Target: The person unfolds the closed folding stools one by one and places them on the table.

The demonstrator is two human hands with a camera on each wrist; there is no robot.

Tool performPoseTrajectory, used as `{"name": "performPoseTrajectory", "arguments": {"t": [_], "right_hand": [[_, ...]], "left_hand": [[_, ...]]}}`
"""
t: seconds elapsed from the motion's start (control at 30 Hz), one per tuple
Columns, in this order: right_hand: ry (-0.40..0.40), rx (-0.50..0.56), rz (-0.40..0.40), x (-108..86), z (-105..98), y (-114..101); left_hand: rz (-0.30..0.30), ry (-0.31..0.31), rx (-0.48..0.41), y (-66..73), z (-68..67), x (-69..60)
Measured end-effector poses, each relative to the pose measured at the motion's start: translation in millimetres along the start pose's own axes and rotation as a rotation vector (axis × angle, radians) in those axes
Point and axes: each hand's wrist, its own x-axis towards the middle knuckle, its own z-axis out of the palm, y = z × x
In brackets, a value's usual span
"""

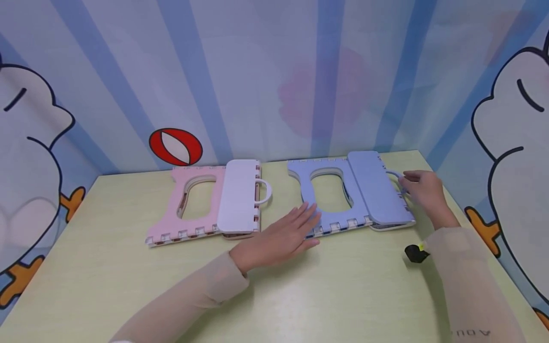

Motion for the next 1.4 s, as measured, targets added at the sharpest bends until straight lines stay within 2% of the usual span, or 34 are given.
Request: {"name": "performPoseTrajectory", "arguments": {"t": [0.27, 0.53, 0.77, 1.03, 1.4], "right_hand": [[0.001, 0.078, -0.008, 2.6, -1, 3], [-0.005, 0.156, 0.031, 5.8, -1, 7], [0.0, 0.241, 0.053, 7.2, -2, 10], [-0.007, 0.286, 0.045, 6.2, -1, 10], [-0.069, 0.413, 0.025, 6.5, -3, 13]], "left_hand": [[-0.025, -0.004, -0.003, -0.6, 4.4, 9.2], [-0.028, -0.027, -0.024, -1.9, 7.4, 18.0], [-0.04, -0.052, -0.03, -1.4, 5.5, 22.7], [-0.054, -0.083, -0.028, 0.1, 6.1, 24.9], [-0.081, -0.148, 0.018, 3.4, 9.6, 32.2]]}}
